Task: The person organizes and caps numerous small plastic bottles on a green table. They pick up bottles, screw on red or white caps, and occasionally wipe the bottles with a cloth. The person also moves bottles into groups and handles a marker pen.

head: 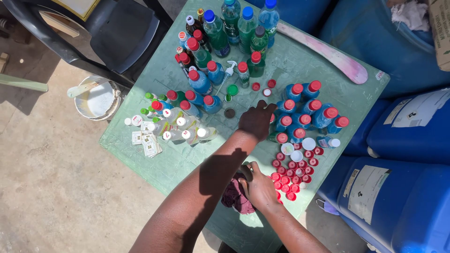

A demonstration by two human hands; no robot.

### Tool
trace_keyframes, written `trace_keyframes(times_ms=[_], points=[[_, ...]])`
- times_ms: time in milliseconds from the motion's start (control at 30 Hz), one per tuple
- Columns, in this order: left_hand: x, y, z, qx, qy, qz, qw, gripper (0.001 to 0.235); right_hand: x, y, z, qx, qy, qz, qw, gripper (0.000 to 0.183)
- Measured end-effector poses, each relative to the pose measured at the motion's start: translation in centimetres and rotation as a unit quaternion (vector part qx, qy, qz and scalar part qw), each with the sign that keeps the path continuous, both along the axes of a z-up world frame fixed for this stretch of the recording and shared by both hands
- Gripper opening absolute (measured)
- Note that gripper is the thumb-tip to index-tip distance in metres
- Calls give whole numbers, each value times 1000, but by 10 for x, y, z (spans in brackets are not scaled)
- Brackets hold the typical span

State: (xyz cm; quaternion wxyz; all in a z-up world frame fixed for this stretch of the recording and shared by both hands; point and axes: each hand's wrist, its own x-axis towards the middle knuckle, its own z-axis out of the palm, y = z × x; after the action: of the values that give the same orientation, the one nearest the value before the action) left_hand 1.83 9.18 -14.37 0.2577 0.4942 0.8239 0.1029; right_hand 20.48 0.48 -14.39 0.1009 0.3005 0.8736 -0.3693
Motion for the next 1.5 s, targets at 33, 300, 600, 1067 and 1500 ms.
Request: trace_keyframes(times_ms=[33, 300, 600, 1067, 1500], points=[[-3, -5, 14, 2, 2, 2, 1000, 74, 5, -14, -10, 2, 2, 2, 1000, 36], [-1, -146, 44, 126, -156, 262, 944, 30, 18, -13, 8, -117, -26, 43, 992, 37], [105, -222, -63, 178, -289, 426, 839, 34, 21, 8, 18, -119, -37, 47, 991, 24], [86, -307, -37, 20, -236, 618, 749, 58, -189, 127, -30, 152, -57, 20, 987, 59], [101, -372, -85, 28, -444, 779, 443, 30, -35, -75, -112, 348, -55, 169, 920, 32]])
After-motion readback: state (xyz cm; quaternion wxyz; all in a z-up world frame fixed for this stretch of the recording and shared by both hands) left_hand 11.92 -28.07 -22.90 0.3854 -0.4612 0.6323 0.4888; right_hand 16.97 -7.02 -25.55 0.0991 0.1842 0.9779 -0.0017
